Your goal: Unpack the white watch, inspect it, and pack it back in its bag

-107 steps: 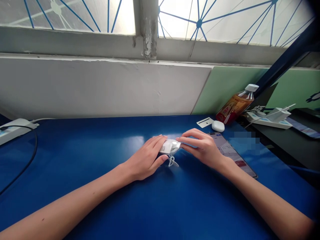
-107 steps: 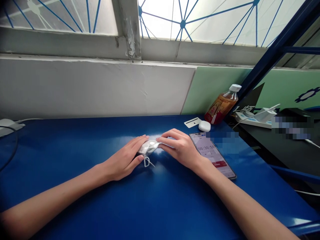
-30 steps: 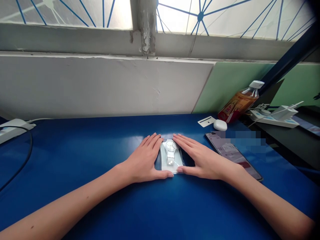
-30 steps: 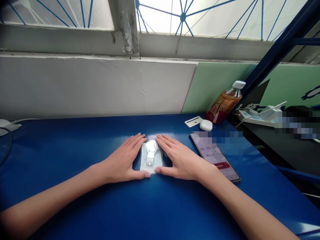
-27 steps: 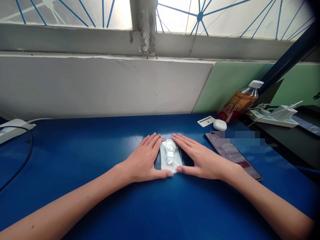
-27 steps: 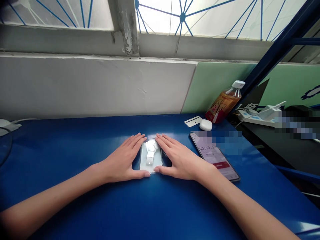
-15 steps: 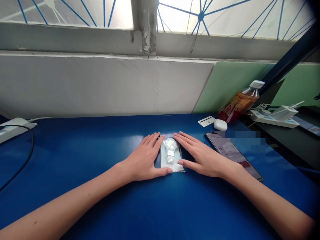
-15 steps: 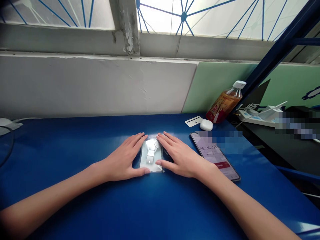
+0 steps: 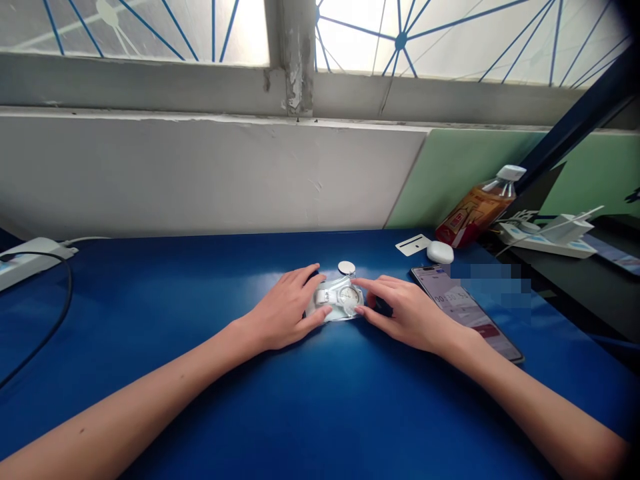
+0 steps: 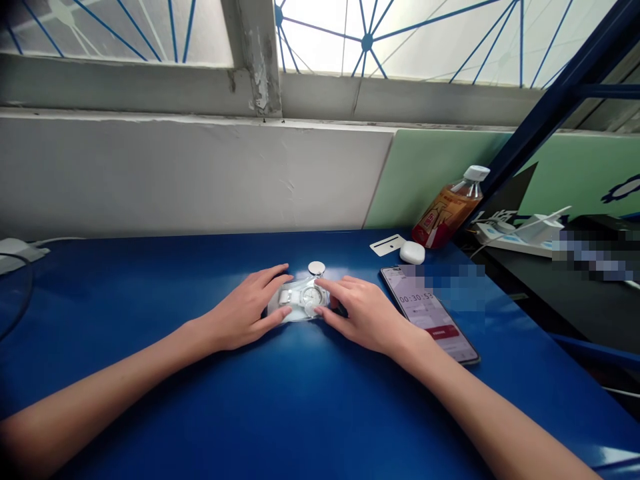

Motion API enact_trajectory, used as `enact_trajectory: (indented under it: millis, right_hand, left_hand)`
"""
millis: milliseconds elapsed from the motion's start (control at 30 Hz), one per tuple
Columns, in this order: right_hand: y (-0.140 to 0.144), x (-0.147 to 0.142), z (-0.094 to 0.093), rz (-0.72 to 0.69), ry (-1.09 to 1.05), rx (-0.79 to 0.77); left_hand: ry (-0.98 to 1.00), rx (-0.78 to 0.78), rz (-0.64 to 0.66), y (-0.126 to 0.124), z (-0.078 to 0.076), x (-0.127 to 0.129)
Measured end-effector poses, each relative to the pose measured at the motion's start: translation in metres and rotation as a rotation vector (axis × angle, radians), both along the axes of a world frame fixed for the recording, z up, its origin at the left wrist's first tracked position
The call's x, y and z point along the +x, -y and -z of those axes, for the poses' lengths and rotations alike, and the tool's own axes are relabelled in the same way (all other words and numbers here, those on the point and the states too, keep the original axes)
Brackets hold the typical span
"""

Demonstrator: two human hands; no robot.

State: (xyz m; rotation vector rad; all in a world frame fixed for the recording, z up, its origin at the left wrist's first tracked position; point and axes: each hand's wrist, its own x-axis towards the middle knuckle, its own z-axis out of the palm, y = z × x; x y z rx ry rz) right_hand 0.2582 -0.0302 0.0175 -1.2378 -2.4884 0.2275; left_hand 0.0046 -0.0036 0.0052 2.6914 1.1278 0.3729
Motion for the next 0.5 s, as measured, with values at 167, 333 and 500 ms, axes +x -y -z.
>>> enact_trajectory:
  millis: [167,333,500]
  right_hand:
    - [-0.0017,0.0018,0.0006,0.036,-0.051,0.087]
    - [-0.0051,0.0046,0.0016,-0.044,-0.013,0.035]
    - [-0.0049,0.0051,0.0018,-0.033,0.002,0.004]
  left_hand:
    - [0.025,0.025,0.054,0.0004,0.0024,-0.0004]
    - [0.061,0.023,0.058,0.001,0.0032,-0.0001]
    - [0.084,0.002,0.026,0.0012,0.0048,-0.0003]
